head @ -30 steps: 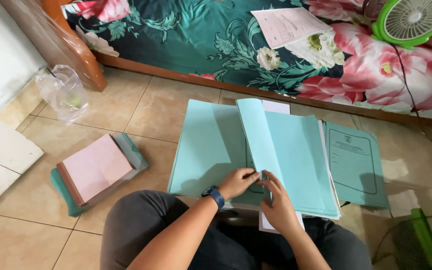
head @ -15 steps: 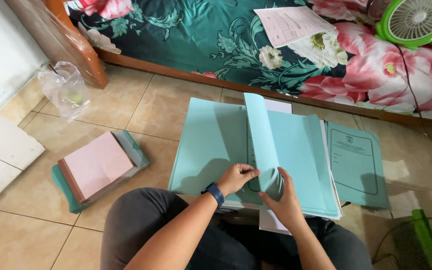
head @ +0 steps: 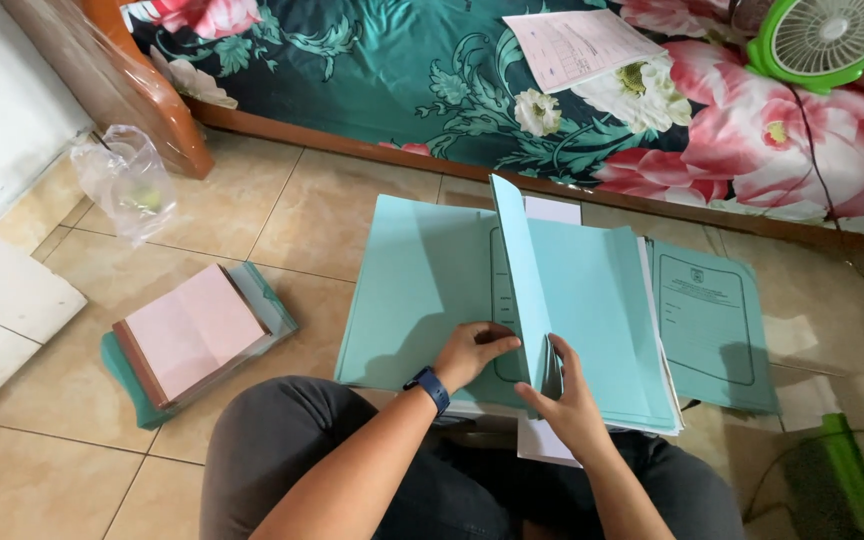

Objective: Folding large light blue sheets of paper and placing them into green file folders while sitting on the floor.

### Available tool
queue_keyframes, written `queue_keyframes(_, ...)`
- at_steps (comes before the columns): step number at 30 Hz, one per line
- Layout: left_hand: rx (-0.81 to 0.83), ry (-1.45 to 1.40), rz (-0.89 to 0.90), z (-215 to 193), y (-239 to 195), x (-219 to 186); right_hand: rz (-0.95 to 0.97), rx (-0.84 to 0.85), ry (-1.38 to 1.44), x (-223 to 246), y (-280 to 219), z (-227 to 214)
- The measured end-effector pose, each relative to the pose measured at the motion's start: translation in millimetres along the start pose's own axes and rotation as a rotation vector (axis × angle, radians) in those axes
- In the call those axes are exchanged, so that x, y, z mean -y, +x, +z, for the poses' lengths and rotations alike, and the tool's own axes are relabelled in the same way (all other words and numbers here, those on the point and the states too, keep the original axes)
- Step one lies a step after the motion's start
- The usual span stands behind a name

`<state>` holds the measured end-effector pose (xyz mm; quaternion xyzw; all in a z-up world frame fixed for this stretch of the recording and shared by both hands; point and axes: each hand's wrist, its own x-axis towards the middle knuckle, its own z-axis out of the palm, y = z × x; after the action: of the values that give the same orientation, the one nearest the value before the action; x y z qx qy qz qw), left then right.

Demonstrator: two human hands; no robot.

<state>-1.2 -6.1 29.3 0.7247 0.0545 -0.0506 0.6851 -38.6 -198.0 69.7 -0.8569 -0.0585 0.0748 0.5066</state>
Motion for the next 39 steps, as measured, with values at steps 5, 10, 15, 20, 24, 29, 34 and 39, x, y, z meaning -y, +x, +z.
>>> queue_keyframes(5,0.011,-0.033,0.055,2.5,-6.5,-3.8,-0.099,-0.012,-0.118,-10.0,1.5,0.6)
queue_keyframes(10,0.036,-0.077,0.139,3.5,-5.6,1.5,0.045,0.030,0.041,9.0,-0.6,-7.4)
queue_keyframes(15,-0.004,-0.016,0.068,5.5,-7.4,-2.6,0.034,0.062,0.081,3.7,0.0,-7.8)
queue_keyframes(20,-0.141,0.009,0.068,-18.3,9.9,10.8,0.121,-0.147,0.028,-34.8,18.5,-60.4)
queue_keyframes(24,-0.340,0.426,-0.134,-74.2,23.4,1.0,0.213,-0.327,-0.292,-108.5,40.1,-121.6)
queue_keyframes(29,-0.415,0.862,-0.321,-137.6,11.1,-16.5,0.238,-0.352,-0.200,-149.3,50.9,-131.7)
queue_keyframes(34,-0.408,1.133,-0.389,-146.9,22.0,11.8,0.278,-0.324,-0.180,-109.0,43.4,-116.8)
queue_keyframes(39,-0.604,1.196,0.021,-92.5,-2.9,-25.6,0.236,-0.310,-0.218,-98.0,39.3,-106.6)
